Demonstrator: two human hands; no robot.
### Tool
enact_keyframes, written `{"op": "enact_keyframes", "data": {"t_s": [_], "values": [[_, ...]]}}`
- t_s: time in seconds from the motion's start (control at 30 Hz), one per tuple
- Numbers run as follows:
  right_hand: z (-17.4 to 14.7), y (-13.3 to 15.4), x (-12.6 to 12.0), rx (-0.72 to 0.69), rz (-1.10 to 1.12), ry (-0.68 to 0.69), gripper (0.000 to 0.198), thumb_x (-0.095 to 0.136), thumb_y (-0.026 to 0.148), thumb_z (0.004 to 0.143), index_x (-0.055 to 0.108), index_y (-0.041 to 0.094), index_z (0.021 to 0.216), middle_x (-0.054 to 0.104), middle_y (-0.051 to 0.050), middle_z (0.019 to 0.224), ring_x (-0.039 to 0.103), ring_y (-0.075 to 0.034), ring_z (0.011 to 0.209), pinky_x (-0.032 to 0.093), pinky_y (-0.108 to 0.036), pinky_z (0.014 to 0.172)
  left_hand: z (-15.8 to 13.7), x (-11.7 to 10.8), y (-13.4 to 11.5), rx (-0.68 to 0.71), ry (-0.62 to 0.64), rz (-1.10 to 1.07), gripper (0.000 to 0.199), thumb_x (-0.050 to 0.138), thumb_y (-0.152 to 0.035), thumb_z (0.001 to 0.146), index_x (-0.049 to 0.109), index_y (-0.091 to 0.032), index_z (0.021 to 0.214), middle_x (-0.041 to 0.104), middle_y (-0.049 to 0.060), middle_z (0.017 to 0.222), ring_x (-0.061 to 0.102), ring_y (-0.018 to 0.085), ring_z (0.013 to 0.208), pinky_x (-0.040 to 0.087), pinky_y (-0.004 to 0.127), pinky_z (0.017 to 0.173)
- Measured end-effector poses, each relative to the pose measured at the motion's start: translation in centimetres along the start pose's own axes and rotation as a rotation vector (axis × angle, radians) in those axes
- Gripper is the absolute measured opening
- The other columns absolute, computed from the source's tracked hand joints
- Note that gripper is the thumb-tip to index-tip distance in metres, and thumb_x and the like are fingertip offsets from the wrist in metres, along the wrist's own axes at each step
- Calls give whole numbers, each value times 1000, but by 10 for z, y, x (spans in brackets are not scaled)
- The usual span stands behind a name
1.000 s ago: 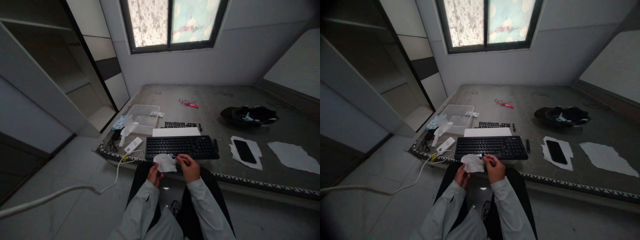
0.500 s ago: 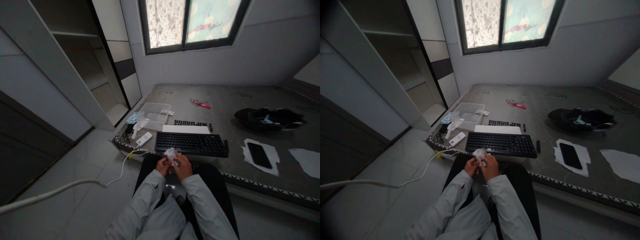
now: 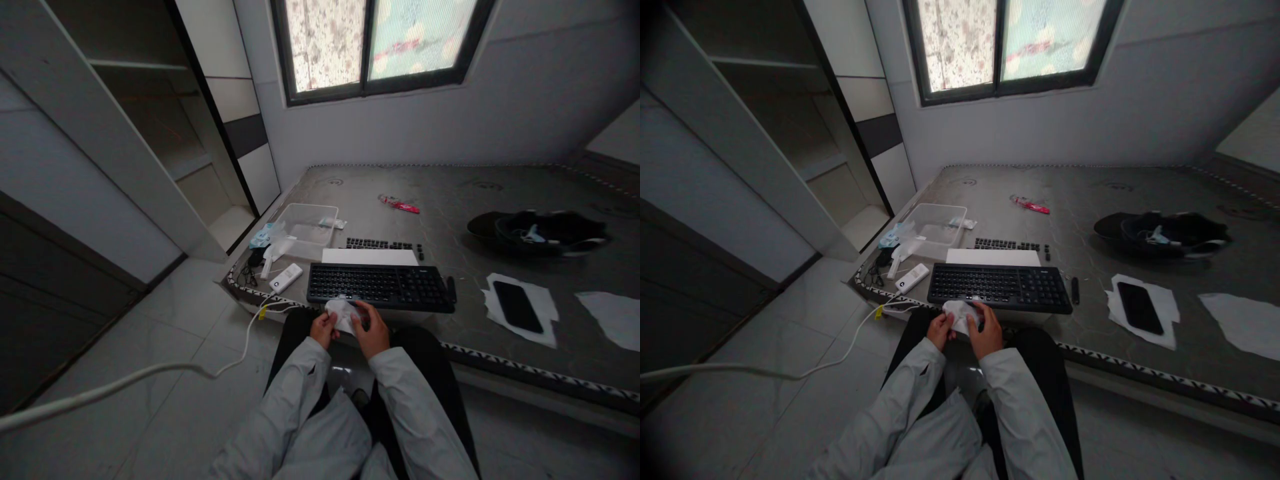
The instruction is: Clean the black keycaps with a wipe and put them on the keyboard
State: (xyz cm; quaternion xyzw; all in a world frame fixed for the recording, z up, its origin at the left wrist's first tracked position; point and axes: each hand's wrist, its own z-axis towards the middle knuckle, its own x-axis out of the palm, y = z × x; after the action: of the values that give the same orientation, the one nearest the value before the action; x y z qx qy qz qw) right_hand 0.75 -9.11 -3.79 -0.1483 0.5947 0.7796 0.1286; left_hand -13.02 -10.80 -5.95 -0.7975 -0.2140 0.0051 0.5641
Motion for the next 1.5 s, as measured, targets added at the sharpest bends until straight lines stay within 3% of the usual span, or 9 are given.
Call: {"op": "enact_keyframes", "data": {"t_s": [0.13,0.4,0.63,0.73,0.87,1.0,1.13,1.37,1.5], "values": [[4,-12,2,154,128,152,36,46,45,80,60,25,108,66,-4,105,61,-22,95,48,-35,84,0,0,0,26,-2,33,48,74,-55,49,64,-11,65,51,-3,37,42,7,33,27,19,36],[6,-32,9,271,199,153,43,49,55,75,65,22,96,66,-7,102,59,-25,99,43,-39,90,2,-4,4,42,33,76,49,69,-59,54,63,-11,60,48,-2,34,35,5,29,21,19,34],[11,-30,6,395,495,103,41,59,59,64,63,18,69,66,-3,68,61,-21,69,48,-30,65,7,-6,10,54,71,74,57,66,-62,55,65,-11,80,44,-6,32,33,5,28,19,19,32],[11,-26,4,438,626,121,40,62,56,63,64,18,75,66,-3,66,60,-19,63,46,-27,57,7,-6,10,65,60,69,59,68,-61,54,66,-11,84,45,-7,35,35,5,31,21,18,33],[9,-21,8,526,711,206,50,74,49,51,63,18,88,67,-3,67,60,-19,58,45,-27,53,3,-3,5,79,52,62,56,74,-56,46,69,-10,76,55,-2,46,41,6,37,27,19,38],[7,-18,12,476,639,250,43,75,51,49,64,17,73,67,-4,69,61,-21,67,46,-29,61,0,-3,2,85,43,66,53,78,-52,41,70,-9,71,59,0,50,44,7,42,30,21,41],[6,-14,11,406,585,278,40,71,53,55,65,17,73,67,-4,71,60,-20,72,45,-28,65,2,-5,3,83,49,79,51,74,-56,48,70,-9,66,55,-1,44,42,7,38,29,21,40],[7,-30,13,504,556,207,51,59,64,61,67,16,76,66,-3,65,58,-19,63,41,-26,57,6,-4,8,74,99,71,54,70,-59,53,68,-9,72,55,0,47,45,7,40,28,19,39],[8,-38,17,503,622,188,45,62,60,61,65,16,70,62,-1,58,55,-16,56,40,-25,54,7,-3,10,70,94,65,54,72,-55,50,68,-10,80,55,-2,48,43,6,37,25,18,36]]}}
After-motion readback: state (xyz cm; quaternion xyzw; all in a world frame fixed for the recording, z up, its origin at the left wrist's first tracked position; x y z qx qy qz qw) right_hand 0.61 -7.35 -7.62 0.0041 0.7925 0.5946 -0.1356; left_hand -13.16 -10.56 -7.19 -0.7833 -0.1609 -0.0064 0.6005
